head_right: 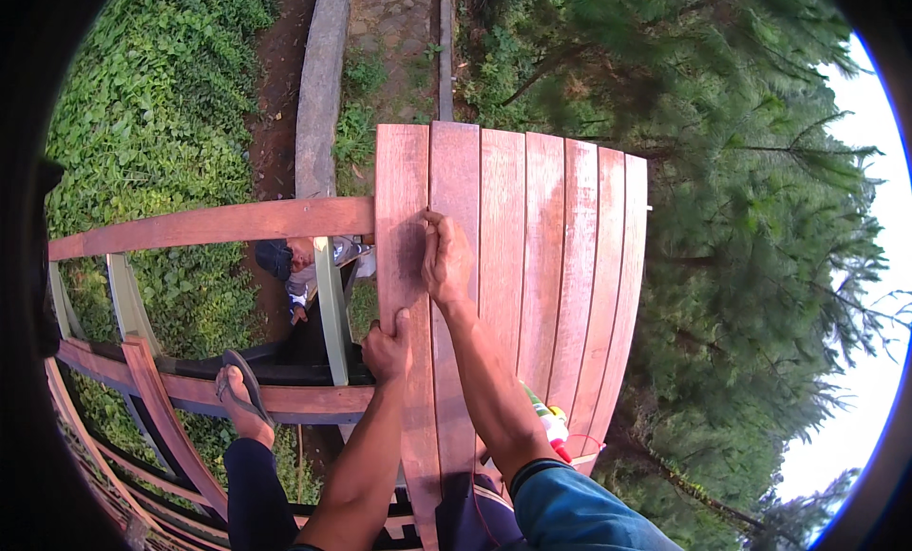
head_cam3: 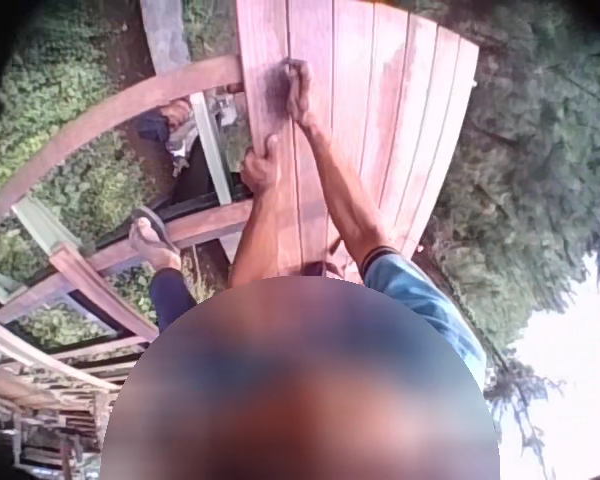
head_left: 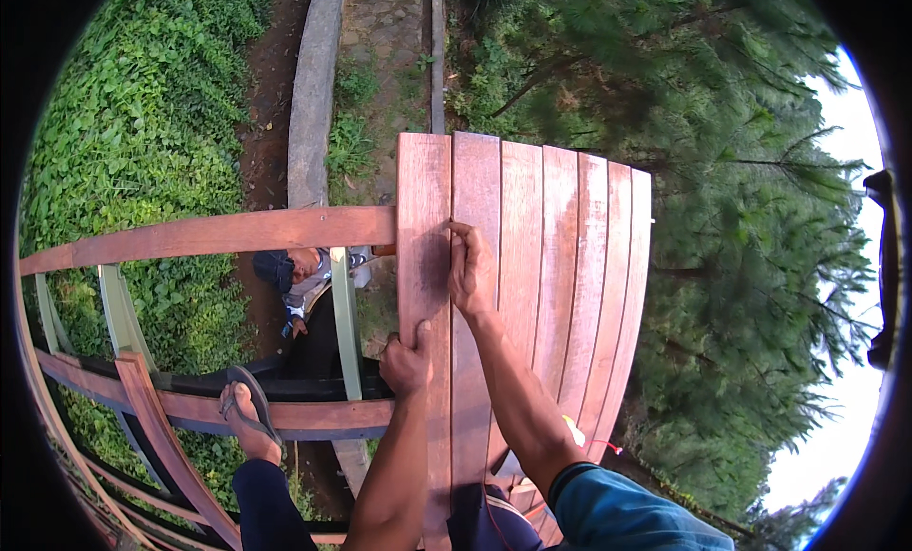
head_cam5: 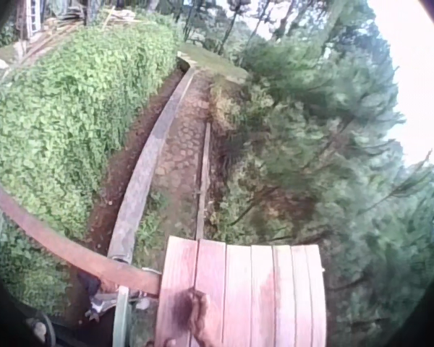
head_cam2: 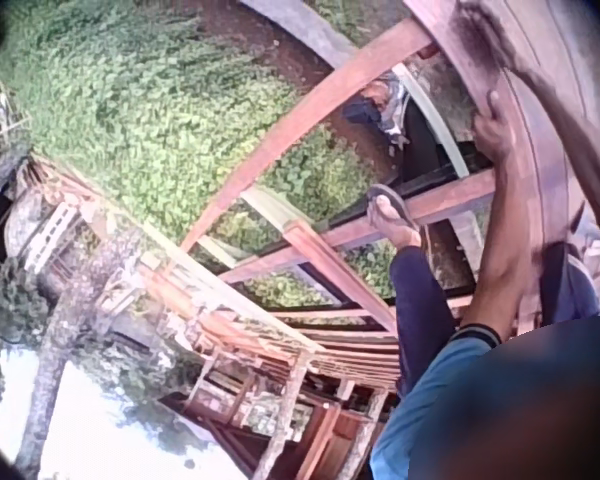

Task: The person sits on a wooden deck and uses a tape measure to measure plank spacing, then uses a chisel and hammer to adjust and align wooden planks on a curved deck frame. The person repeatedly measures and adjusts the planks to fit the curved structure.

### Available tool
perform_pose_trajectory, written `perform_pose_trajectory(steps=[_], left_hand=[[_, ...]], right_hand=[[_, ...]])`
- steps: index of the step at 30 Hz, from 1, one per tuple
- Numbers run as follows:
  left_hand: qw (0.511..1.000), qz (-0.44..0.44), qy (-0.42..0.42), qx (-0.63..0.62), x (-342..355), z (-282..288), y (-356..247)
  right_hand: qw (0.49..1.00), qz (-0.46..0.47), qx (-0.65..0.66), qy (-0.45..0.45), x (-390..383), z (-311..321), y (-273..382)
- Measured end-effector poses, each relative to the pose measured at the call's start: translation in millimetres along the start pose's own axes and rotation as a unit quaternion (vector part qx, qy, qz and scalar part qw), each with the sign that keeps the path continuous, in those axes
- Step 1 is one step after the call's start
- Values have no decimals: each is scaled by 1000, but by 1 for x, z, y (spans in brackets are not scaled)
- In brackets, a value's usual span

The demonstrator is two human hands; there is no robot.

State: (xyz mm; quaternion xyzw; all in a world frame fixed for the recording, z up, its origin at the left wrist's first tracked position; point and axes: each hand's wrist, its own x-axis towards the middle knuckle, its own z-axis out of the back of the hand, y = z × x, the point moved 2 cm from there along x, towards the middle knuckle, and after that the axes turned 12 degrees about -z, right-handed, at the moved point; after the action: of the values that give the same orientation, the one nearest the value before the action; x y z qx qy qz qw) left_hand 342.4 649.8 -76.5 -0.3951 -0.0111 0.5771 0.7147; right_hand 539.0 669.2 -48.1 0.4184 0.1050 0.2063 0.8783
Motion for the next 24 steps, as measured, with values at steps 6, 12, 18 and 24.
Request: perform_pose_trajectory(steps=[6, 12, 18, 24], left_hand=[[1000, -10, -11, 8, -5, 1, -1], [999, -16, -17, 37, -2, 0, 1], [1000, -11, -21, 19, -3, -1, 1], [999, -9, -15, 31, -2, 1, 0]], right_hand=[[997, 1, -74, 31, -19, 26, 1], [989, -131, -56, 36, -10, 7, -3], [980, -91, -176, -32, 8, -11, 11], [997, -72, -11, -19, -26, 10, 30]])
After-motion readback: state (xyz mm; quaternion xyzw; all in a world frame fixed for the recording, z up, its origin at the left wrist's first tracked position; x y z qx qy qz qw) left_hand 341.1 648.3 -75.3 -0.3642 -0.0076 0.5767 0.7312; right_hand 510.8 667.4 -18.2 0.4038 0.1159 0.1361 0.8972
